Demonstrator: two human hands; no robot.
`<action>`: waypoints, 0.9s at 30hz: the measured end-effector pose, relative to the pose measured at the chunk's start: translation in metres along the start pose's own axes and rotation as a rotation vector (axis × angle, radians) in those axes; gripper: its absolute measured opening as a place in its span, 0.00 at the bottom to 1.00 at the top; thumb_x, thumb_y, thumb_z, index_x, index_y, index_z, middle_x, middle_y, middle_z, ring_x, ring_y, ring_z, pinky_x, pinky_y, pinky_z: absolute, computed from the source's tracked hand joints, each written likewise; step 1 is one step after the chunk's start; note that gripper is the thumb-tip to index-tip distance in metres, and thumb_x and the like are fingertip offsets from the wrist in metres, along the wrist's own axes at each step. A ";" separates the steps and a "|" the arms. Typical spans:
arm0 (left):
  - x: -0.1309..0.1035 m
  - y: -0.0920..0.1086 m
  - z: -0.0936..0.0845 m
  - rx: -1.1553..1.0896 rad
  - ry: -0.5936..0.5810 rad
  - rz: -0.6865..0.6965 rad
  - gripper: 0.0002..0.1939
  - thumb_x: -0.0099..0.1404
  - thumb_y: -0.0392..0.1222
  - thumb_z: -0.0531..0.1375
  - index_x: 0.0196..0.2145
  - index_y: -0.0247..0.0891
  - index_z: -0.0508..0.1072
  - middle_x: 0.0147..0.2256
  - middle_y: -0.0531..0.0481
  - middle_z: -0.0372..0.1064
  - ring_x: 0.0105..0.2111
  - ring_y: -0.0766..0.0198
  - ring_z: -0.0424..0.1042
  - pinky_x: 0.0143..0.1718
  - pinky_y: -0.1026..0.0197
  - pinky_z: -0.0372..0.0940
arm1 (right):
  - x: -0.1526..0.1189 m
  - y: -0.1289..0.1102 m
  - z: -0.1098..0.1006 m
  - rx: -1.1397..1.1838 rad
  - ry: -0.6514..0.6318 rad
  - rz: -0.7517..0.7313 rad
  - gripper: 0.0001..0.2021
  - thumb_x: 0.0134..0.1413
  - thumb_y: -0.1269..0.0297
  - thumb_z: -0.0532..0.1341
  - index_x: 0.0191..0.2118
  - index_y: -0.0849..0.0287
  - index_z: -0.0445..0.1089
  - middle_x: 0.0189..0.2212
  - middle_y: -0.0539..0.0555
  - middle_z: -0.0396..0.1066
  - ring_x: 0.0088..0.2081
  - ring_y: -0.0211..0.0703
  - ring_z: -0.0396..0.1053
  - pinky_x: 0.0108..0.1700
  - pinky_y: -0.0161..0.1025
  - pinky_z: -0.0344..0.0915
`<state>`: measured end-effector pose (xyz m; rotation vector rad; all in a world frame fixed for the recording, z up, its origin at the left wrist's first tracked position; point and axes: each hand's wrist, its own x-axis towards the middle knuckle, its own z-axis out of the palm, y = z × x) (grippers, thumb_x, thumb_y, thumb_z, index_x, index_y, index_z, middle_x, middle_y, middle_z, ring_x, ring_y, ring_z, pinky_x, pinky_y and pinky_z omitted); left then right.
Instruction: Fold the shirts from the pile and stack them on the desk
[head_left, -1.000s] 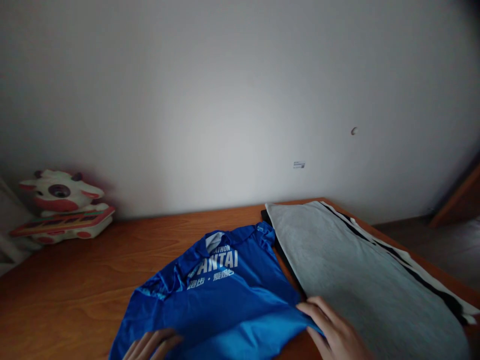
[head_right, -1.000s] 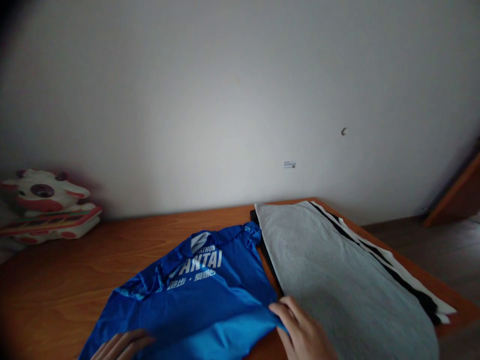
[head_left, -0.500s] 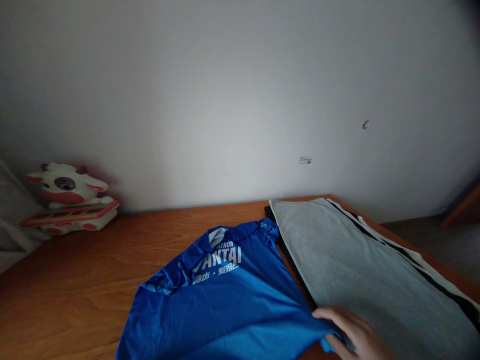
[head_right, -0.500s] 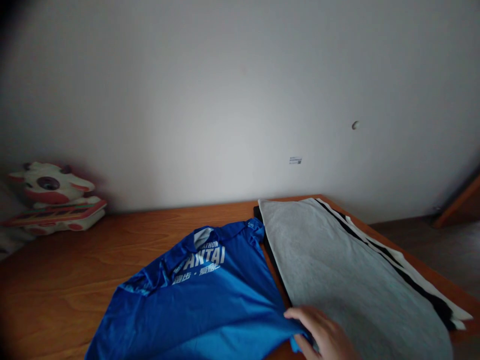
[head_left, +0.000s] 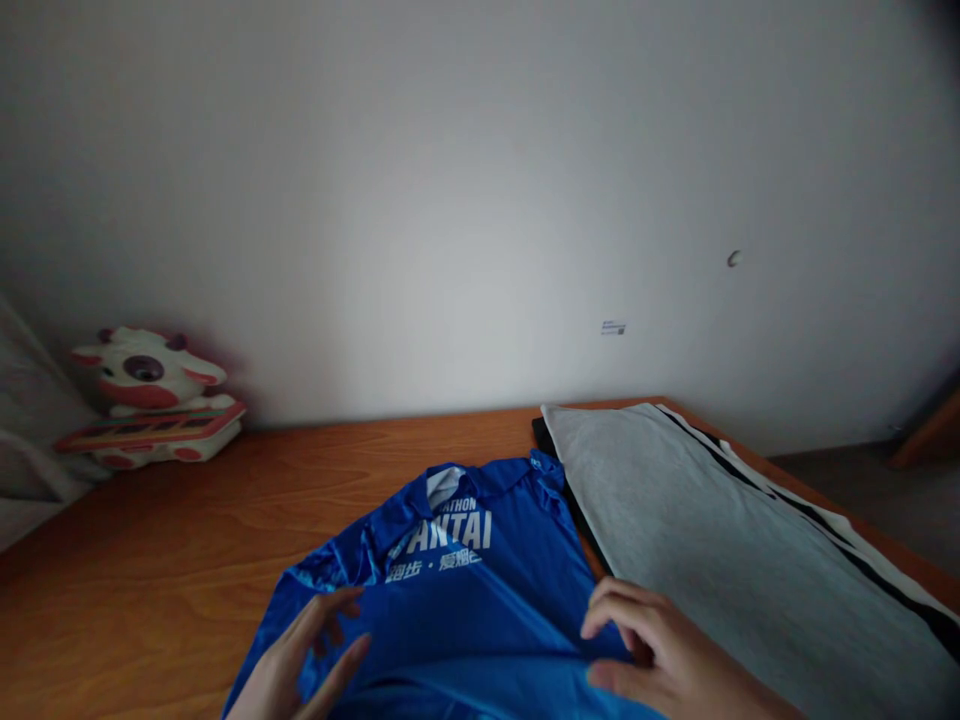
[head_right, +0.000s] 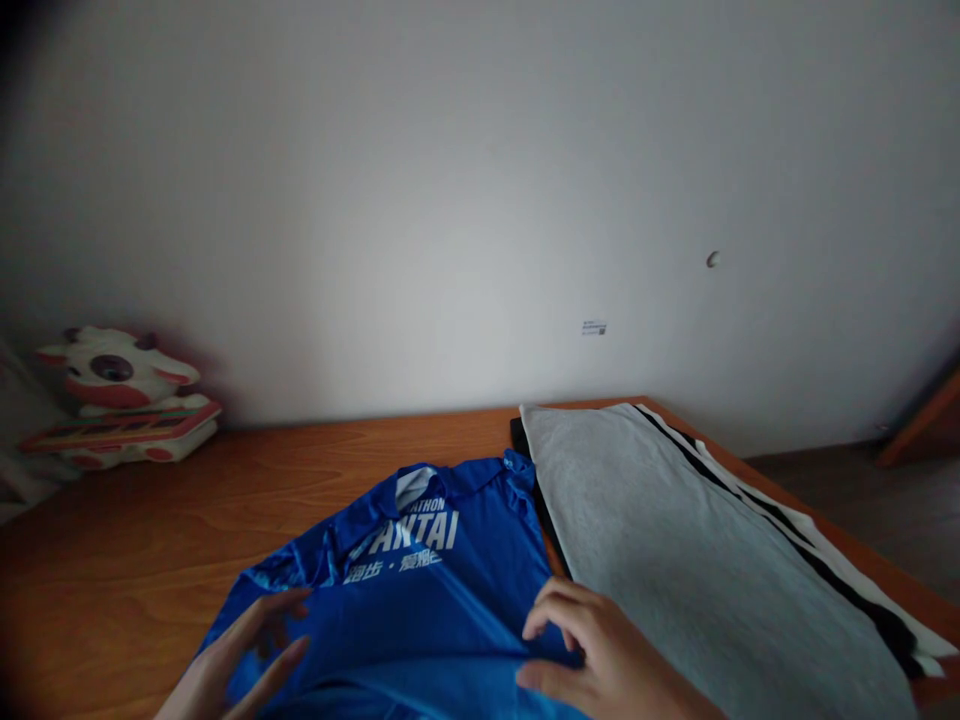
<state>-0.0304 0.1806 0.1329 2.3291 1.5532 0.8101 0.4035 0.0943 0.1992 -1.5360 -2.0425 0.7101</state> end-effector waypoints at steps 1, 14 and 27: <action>0.018 0.012 0.004 0.006 -0.007 -0.045 0.25 0.64 0.60 0.57 0.55 0.51 0.70 0.39 0.51 0.79 0.37 0.56 0.79 0.38 0.58 0.73 | 0.012 -0.005 0.002 -0.013 0.019 -0.006 0.07 0.59 0.55 0.66 0.40 0.49 0.76 0.36 0.47 0.76 0.33 0.38 0.72 0.35 0.31 0.66; 0.136 0.039 0.050 0.186 -0.098 -0.376 0.39 0.68 0.66 0.47 0.65 0.35 0.58 0.33 0.45 0.79 0.38 0.46 0.79 0.37 0.53 0.65 | 0.189 0.043 0.065 -0.159 0.160 0.252 0.33 0.56 0.52 0.67 0.63 0.61 0.63 0.37 0.56 0.80 0.43 0.51 0.77 0.42 0.38 0.64; 0.129 0.003 0.061 -0.075 0.194 -0.340 0.19 0.71 0.54 0.47 0.50 0.43 0.68 0.31 0.51 0.77 0.33 0.58 0.78 0.36 0.61 0.66 | 0.200 0.059 0.092 0.191 0.472 0.198 0.16 0.65 0.58 0.52 0.50 0.56 0.73 0.31 0.53 0.80 0.32 0.45 0.78 0.36 0.37 0.69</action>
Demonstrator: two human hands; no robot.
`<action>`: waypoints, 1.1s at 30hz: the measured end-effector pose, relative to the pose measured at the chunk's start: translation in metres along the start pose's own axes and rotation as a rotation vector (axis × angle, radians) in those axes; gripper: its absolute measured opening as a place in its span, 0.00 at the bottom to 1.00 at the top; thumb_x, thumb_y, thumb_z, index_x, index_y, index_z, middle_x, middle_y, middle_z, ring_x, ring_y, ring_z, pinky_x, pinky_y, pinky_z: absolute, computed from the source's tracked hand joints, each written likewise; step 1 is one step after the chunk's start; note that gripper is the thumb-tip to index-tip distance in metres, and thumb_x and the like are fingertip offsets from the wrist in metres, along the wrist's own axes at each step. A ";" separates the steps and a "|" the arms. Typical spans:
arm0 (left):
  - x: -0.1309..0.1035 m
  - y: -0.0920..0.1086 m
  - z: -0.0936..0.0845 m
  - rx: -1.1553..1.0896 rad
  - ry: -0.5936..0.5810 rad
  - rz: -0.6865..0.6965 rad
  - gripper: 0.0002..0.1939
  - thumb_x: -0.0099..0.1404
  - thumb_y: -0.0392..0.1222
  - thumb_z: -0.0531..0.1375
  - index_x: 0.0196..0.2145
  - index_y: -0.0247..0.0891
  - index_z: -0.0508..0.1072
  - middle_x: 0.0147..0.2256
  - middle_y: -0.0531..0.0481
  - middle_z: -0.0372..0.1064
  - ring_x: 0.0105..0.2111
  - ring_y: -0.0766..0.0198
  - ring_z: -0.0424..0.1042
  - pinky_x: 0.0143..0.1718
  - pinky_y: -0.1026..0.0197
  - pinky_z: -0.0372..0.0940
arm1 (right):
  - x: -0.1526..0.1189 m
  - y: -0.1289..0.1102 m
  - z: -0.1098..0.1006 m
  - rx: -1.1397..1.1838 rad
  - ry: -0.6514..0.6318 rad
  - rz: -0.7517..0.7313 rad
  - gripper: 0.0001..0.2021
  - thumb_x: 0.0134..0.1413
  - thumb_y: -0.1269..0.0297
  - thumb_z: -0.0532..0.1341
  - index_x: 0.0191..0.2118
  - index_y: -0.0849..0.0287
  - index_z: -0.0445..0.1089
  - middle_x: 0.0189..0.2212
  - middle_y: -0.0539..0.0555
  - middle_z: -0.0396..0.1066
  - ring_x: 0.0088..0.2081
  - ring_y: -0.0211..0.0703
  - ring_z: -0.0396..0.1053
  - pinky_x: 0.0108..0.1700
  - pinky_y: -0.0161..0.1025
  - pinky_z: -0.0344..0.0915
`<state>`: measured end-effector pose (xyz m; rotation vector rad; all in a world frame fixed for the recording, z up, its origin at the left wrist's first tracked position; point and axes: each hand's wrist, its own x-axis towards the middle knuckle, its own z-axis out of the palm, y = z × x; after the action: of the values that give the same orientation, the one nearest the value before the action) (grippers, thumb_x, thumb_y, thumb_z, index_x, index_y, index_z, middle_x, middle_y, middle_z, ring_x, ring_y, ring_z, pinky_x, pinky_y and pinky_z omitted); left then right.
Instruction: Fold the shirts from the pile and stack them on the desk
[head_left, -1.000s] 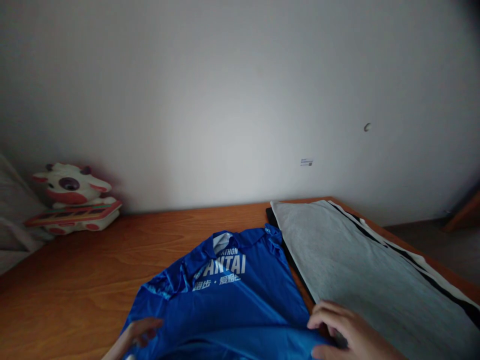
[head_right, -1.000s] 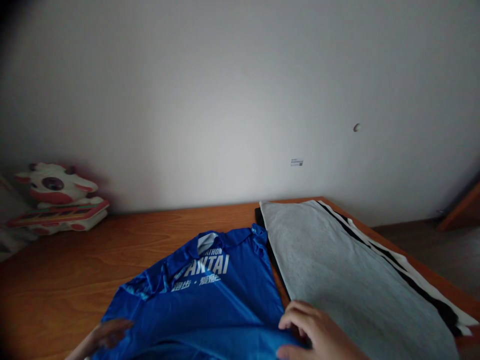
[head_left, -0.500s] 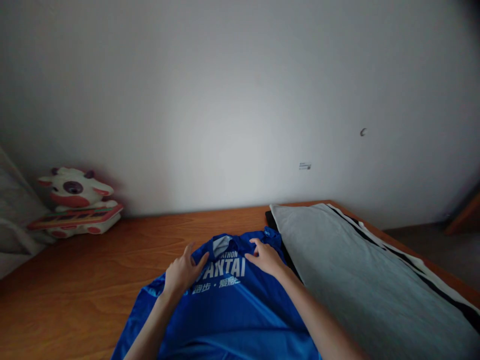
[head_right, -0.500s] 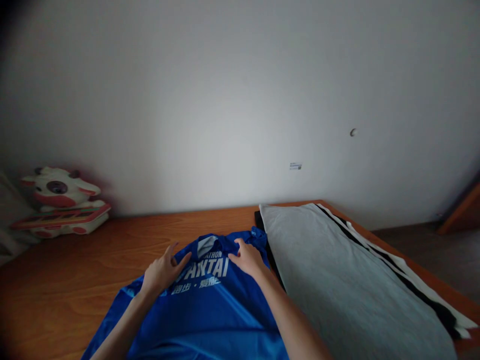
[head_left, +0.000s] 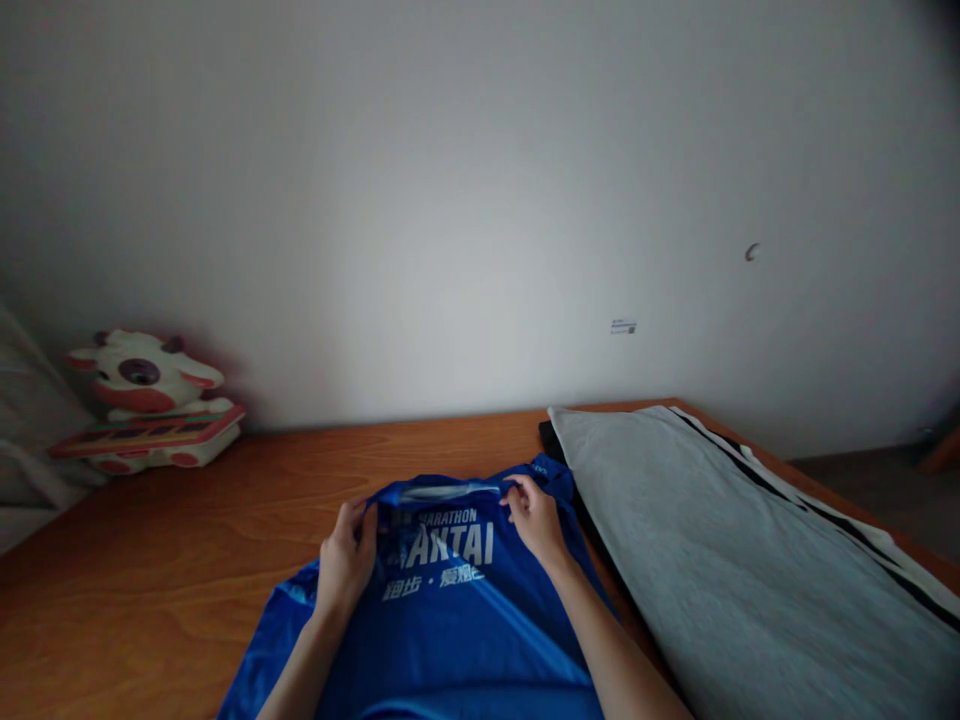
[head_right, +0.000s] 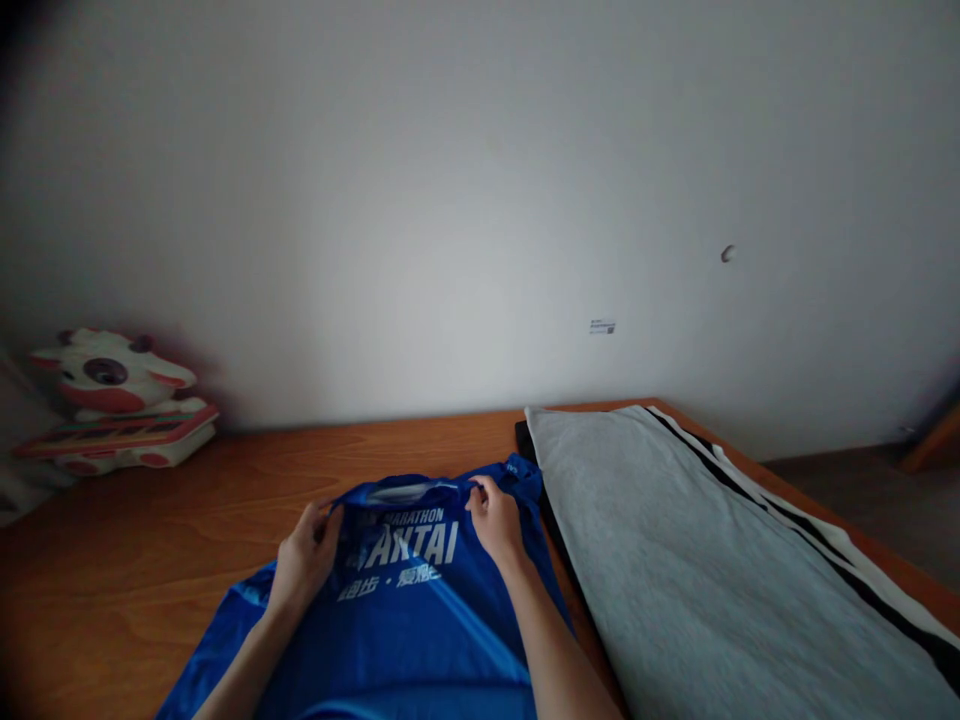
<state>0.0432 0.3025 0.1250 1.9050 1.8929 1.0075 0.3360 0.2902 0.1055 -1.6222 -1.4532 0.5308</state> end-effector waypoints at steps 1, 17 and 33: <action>0.001 -0.002 -0.001 -0.087 0.043 -0.021 0.19 0.70 0.54 0.48 0.51 0.44 0.66 0.33 0.50 0.78 0.35 0.58 0.78 0.37 0.61 0.67 | 0.000 0.001 -0.001 0.169 0.034 0.004 0.16 0.63 0.55 0.54 0.48 0.56 0.73 0.29 0.53 0.79 0.29 0.45 0.76 0.32 0.37 0.68; 0.006 -0.020 -0.015 0.115 0.146 0.202 0.16 0.62 0.54 0.53 0.39 0.41 0.70 0.41 0.43 0.70 0.45 0.48 0.71 0.50 0.47 0.65 | 0.006 0.001 -0.011 1.038 0.112 0.305 0.20 0.37 0.46 0.71 0.30 0.57 0.73 0.22 0.50 0.72 0.26 0.40 0.69 0.32 0.37 0.67; 0.007 -0.011 -0.016 -0.143 -0.030 -0.074 0.20 0.62 0.61 0.51 0.40 0.44 0.68 0.30 0.49 0.77 0.33 0.53 0.78 0.35 0.56 0.70 | 0.001 -0.003 -0.015 0.967 -0.001 0.318 0.16 0.34 0.59 0.70 0.33 0.54 0.69 0.26 0.43 0.66 0.23 0.33 0.60 0.26 0.33 0.60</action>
<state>0.0236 0.3057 0.1315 1.7481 1.8091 1.0555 0.3465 0.2866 0.1160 -1.0377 -0.7091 1.1884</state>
